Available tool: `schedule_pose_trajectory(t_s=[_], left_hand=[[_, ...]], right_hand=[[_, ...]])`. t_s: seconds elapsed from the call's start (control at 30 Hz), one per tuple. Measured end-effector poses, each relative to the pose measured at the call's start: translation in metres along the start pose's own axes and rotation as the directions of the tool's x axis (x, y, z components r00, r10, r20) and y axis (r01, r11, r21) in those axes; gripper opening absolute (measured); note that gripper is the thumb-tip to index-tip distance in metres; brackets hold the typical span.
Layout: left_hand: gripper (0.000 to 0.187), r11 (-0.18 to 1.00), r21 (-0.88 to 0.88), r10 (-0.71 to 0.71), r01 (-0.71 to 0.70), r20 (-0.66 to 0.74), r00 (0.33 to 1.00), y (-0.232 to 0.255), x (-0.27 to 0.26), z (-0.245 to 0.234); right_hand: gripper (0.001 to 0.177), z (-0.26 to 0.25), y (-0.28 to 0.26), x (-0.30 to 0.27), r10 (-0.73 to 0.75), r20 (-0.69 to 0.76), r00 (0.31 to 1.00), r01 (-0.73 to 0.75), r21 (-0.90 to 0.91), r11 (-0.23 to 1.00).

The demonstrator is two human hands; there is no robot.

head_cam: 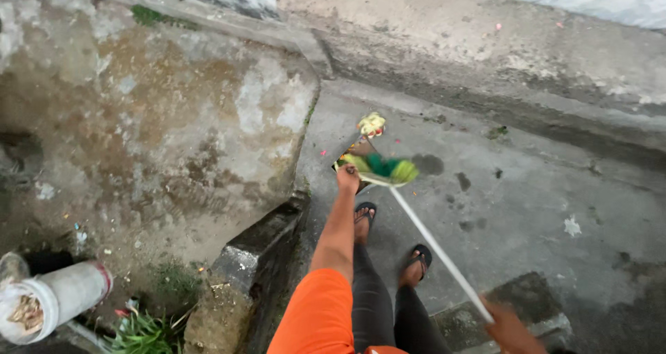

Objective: The person sweeps debris and flowers from a concrete floor into a metal dustpan using a broom and then carries the dustpan to a waste container to empty it.

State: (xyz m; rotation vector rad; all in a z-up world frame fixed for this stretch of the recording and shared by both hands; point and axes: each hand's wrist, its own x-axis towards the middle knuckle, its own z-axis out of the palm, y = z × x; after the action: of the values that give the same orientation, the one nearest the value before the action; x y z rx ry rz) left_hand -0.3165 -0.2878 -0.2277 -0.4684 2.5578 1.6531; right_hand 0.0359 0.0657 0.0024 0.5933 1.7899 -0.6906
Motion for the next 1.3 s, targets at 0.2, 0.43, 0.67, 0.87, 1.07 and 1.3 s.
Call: schedule_pose_trajectory(t_s=[0.2, 0.43, 0.67, 0.87, 1.07, 1.3], left_hand=[[0.008, 0.993, -0.114, -0.009, -0.002, -0.094, 0.995, -0.027, -0.004, -0.003], [0.023, 0.993, 0.04, -0.102, 0.114, -0.233, 0.967, 0.001, -0.022, -0.055], [0.029, 0.938, 0.12, -0.259, 0.326, -0.386, 0.886, -0.006, -0.018, -0.035], [0.021, 0.943, -0.037, -0.325, 0.33, -0.306, 0.895, -0.033, -0.034, -0.032], [0.01, 0.89, -0.455, -0.234, 0.009, -0.439, 0.868, -0.067, -0.084, -0.067], [0.01, 0.891, -0.453, -0.32, 0.046, -0.552, 0.77, -0.057, -0.118, -0.105]], right_hand=[[0.082, -0.046, 0.038, -0.041, -0.001, 0.098, 0.995, 0.0, 0.006, 1.0], [0.084, -0.135, -0.034, 0.062, -0.033, -0.191, 0.981, 0.011, -0.114, 0.993], [0.07, -0.032, -0.109, 0.095, -0.339, -0.265, 0.903, 0.287, -0.217, 0.933], [0.079, -0.041, -0.008, 0.004, -0.058, 0.059, 0.997, 0.067, -0.174, 0.983], [0.079, -0.077, 0.028, -0.038, -0.382, -0.076, 0.921, 0.378, -0.066, 0.924], [0.075, -0.151, -0.08, 0.054, -0.217, -0.259, 0.941, 0.198, -0.097, 0.975]])
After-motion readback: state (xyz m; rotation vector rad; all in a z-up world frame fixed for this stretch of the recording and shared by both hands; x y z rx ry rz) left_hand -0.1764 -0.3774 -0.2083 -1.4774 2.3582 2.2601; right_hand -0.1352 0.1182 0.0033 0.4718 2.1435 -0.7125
